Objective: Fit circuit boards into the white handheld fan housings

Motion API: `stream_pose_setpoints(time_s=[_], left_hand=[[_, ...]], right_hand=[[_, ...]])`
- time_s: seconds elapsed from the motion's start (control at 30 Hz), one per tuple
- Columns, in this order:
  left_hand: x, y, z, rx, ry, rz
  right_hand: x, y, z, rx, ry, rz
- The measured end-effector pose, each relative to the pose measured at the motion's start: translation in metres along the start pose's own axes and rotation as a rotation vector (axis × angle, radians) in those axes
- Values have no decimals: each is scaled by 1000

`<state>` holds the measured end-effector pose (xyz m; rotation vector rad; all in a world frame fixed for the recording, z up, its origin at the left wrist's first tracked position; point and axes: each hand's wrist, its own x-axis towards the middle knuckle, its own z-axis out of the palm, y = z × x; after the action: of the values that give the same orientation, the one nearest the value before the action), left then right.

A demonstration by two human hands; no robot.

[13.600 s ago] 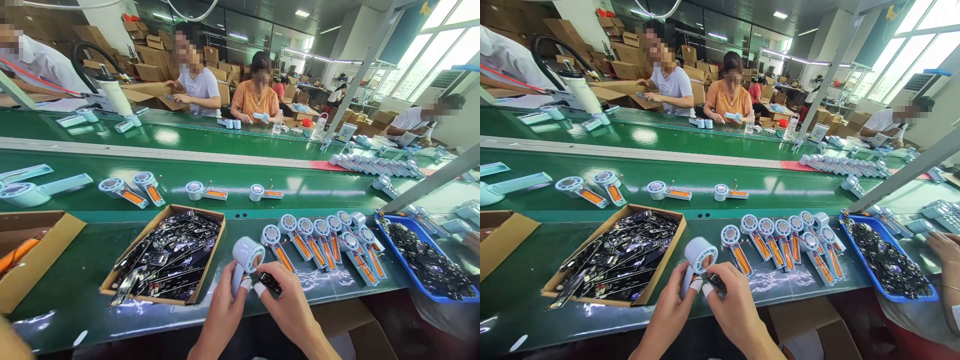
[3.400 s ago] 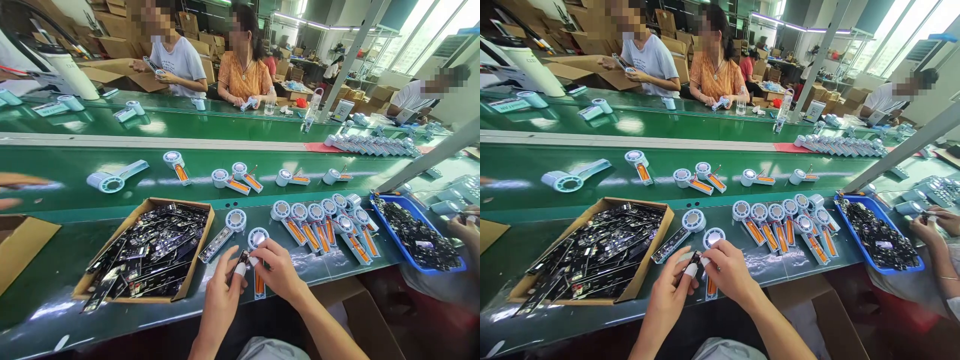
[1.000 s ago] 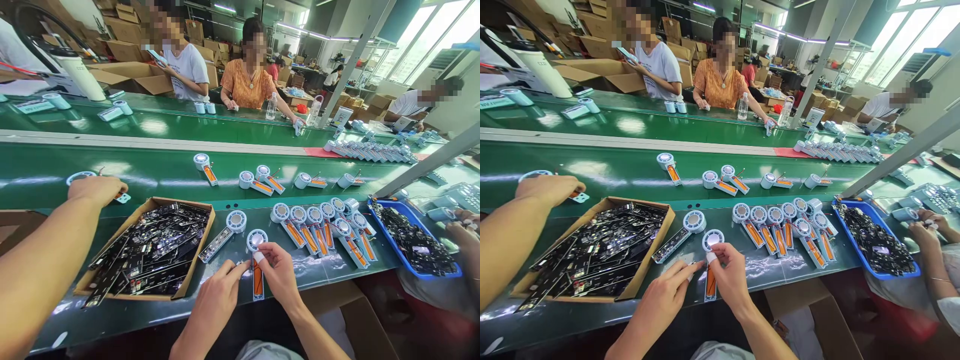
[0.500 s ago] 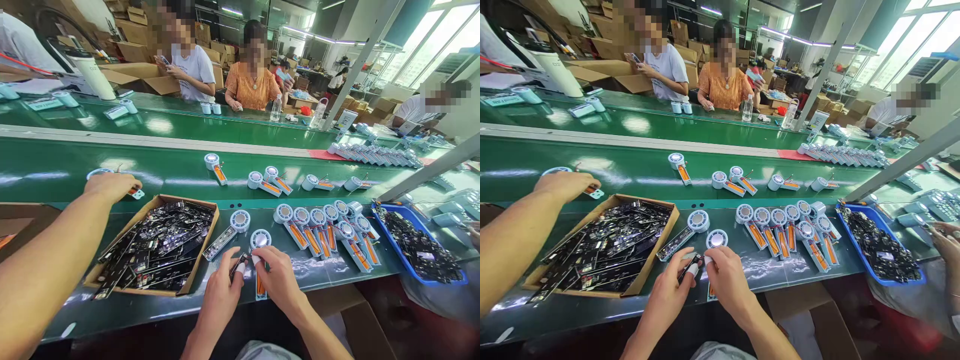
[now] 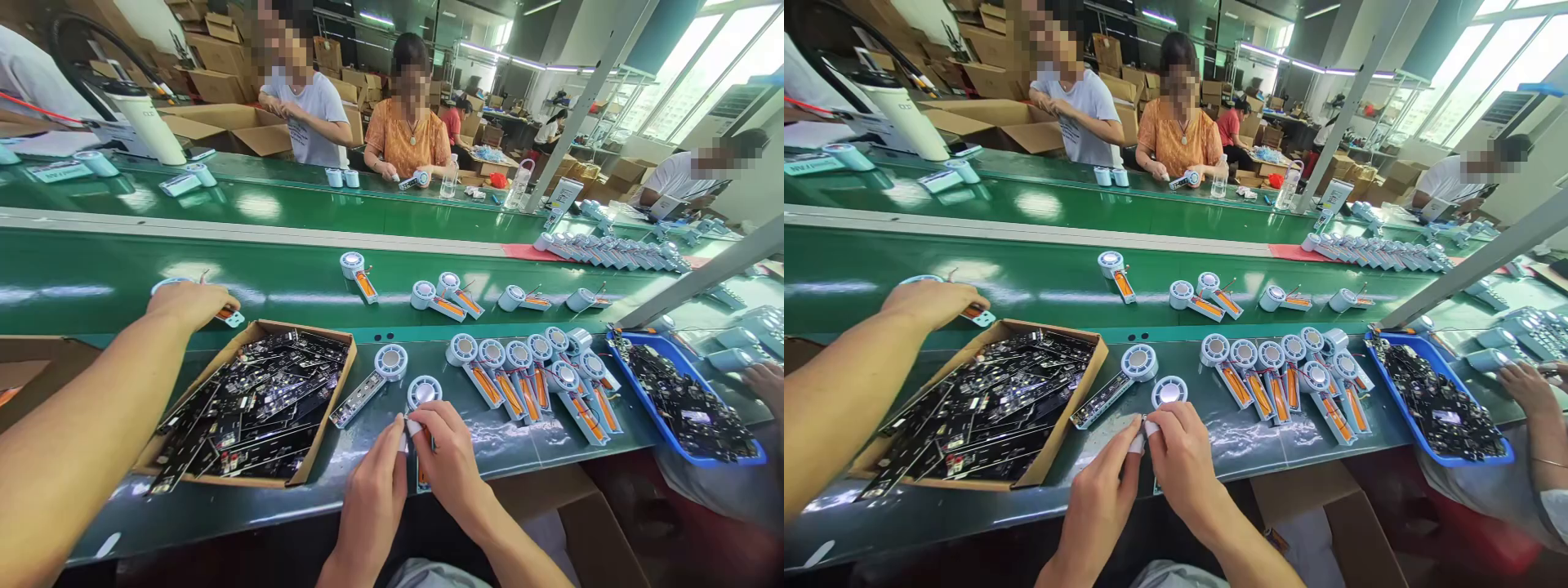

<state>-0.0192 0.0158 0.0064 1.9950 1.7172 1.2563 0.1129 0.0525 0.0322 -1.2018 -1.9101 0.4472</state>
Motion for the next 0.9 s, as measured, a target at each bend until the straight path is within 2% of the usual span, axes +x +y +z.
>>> stream_pose_setpoints(time_s=[0.1,0.2,0.3,0.4,0.57,0.7,0.8,0.9], left_hand=[[2,2,-2,-61,-19,-61],[8,4,-8,-219,-113,-201],[13,4,-13,-327,-162,-269],[16,1,-15,-354,-158,-238],[25,-6,-21,-408,-212,-139],[29,-8,-20,-441,-249,-97],[27,-3,-18,-410,-233,-114],[20,9,-22,-360,-274,-145]], right_hand=[[0,3,1,126,28,40],[2,6,-1,254,16,100],[5,7,-3,333,11,153],[9,9,-7,396,-19,194],[17,15,-17,460,-188,203],[17,16,-18,455,-185,206],[14,11,-20,376,-149,229],[11,5,-30,362,-235,315]])
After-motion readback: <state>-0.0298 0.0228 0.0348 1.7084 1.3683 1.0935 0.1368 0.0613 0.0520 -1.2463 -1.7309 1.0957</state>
